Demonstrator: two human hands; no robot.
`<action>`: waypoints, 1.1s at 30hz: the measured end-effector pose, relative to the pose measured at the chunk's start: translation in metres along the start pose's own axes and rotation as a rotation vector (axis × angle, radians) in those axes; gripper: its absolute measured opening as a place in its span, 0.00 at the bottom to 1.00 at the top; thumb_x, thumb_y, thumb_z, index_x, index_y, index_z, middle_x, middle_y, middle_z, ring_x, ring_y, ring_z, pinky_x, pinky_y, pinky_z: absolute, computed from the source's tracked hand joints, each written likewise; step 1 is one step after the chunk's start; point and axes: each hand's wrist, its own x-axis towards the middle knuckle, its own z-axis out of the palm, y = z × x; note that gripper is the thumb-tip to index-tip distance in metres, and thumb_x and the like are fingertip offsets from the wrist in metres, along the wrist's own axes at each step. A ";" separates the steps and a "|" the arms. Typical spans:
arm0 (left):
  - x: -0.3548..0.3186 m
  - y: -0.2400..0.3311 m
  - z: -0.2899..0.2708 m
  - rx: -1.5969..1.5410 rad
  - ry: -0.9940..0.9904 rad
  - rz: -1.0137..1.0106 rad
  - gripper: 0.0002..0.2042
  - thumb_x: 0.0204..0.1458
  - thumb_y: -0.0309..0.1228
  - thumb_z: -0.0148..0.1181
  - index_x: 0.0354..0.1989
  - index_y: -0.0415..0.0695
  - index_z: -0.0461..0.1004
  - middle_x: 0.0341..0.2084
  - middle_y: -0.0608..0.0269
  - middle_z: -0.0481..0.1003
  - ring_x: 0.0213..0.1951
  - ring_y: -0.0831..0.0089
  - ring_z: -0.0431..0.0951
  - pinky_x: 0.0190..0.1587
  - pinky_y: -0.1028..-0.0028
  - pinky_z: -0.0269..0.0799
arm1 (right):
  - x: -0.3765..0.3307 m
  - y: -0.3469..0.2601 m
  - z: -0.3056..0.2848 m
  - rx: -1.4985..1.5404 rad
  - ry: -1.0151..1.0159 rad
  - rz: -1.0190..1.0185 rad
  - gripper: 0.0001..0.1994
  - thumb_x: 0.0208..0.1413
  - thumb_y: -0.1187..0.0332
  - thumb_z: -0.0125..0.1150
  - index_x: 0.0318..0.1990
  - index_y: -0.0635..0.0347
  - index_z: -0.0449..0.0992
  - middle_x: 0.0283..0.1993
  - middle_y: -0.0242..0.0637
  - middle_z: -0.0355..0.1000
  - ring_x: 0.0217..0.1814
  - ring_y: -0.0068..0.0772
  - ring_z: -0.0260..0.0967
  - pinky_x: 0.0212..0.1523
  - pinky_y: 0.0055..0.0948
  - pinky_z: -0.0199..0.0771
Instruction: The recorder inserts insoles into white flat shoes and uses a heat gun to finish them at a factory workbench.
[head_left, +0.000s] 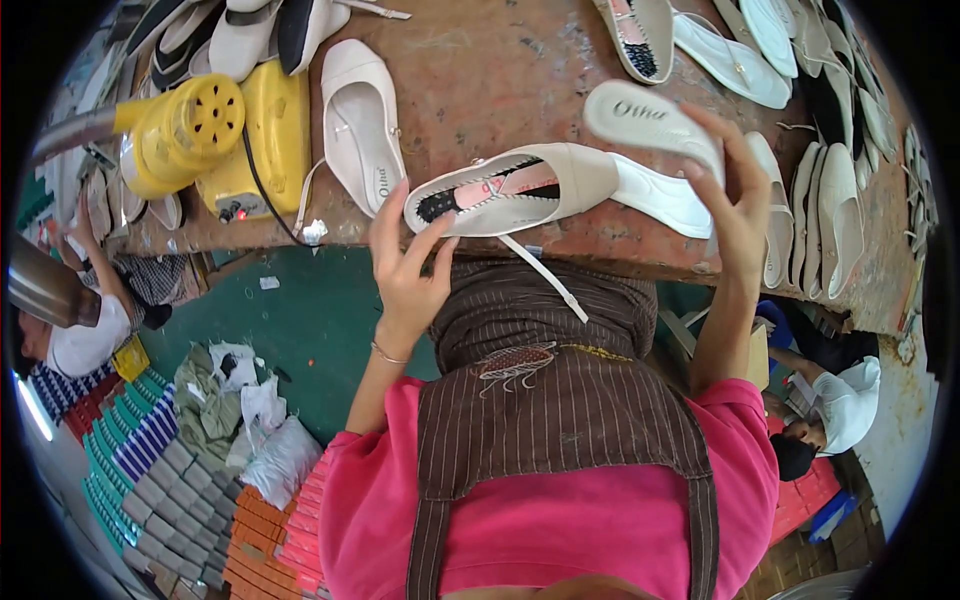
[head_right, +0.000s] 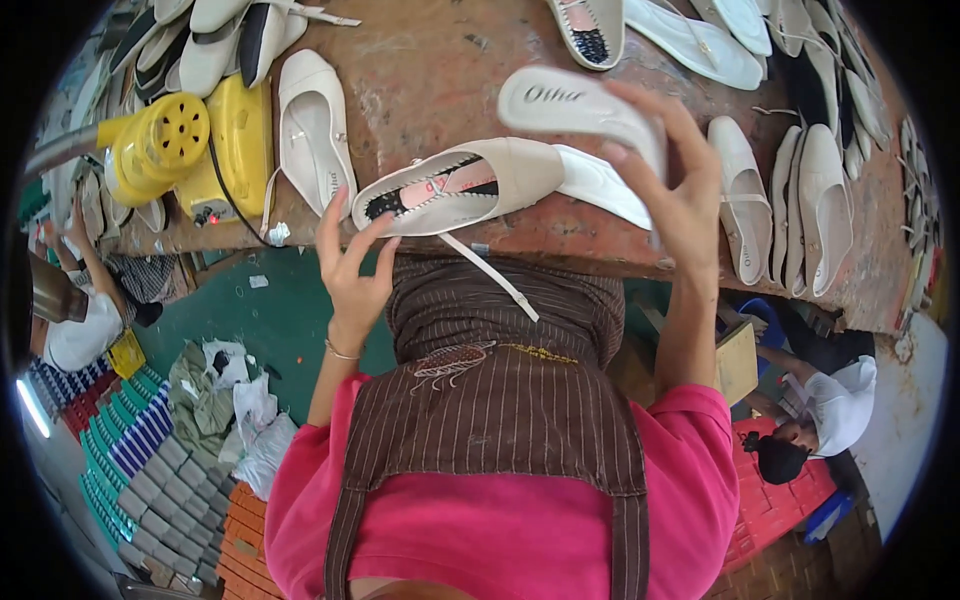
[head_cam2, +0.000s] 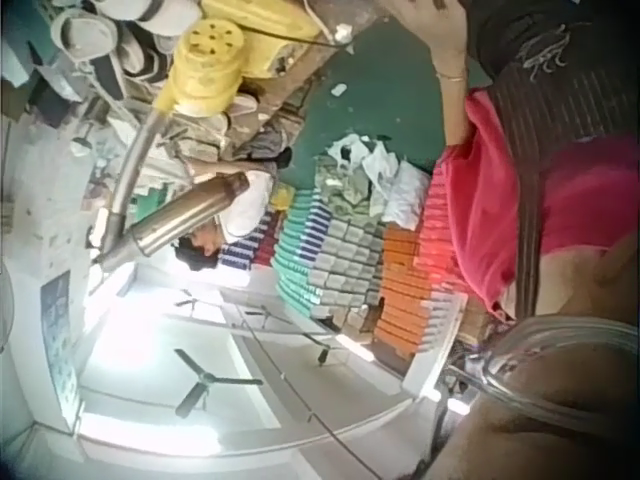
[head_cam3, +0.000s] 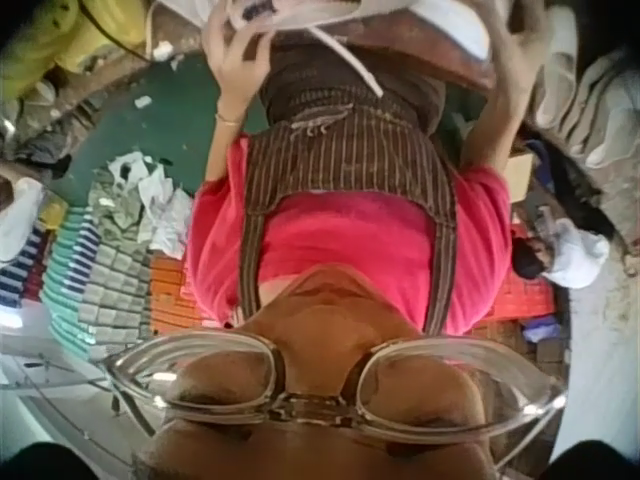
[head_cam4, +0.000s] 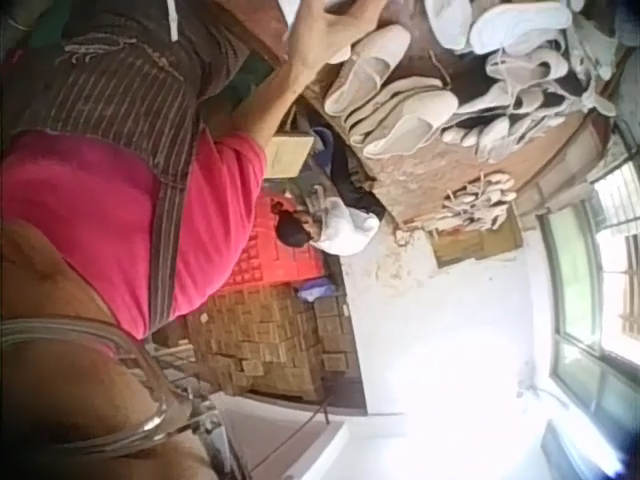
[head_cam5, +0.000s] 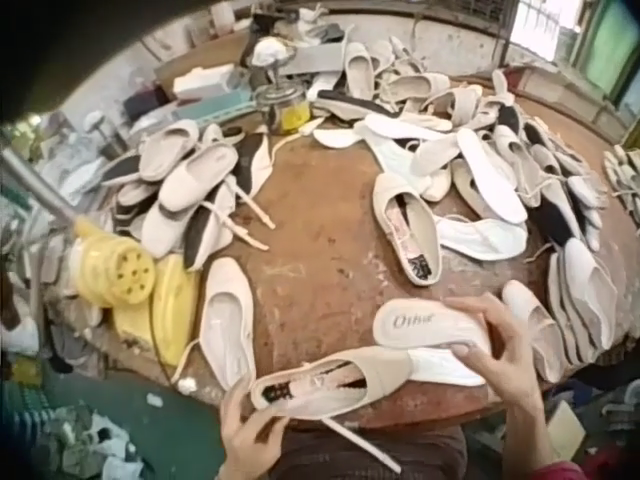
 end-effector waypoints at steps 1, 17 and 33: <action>-0.013 0.003 0.002 -0.001 0.001 -0.009 0.13 0.44 0.18 0.65 0.40 0.42 0.80 0.57 0.45 0.68 0.54 0.53 0.72 0.55 0.63 0.69 | 0.000 0.001 0.006 -0.063 -0.068 -0.024 0.21 0.53 0.79 0.51 0.56 0.65 0.73 0.54 0.39 0.72 0.59 0.30 0.66 0.61 0.27 0.60; -0.005 -0.014 0.020 -0.403 0.092 -0.671 0.18 0.51 0.25 0.67 0.49 0.33 0.73 0.40 0.59 0.69 0.31 0.79 0.74 0.27 0.81 0.74 | -0.004 -0.010 0.074 -0.734 -0.322 -0.441 0.26 0.46 0.74 0.59 0.57 0.59 0.74 0.51 0.41 0.70 0.47 0.41 0.64 0.50 0.41 0.62; -0.006 -0.018 0.036 -0.474 0.303 -0.742 0.19 0.41 0.21 0.74 0.44 0.34 0.77 0.35 0.63 0.72 0.26 0.82 0.73 0.23 0.84 0.71 | -0.001 0.021 0.166 -0.462 -0.343 -0.411 0.14 0.39 0.76 0.62 0.38 0.63 0.81 0.48 0.43 0.74 0.51 0.44 0.71 0.56 0.41 0.70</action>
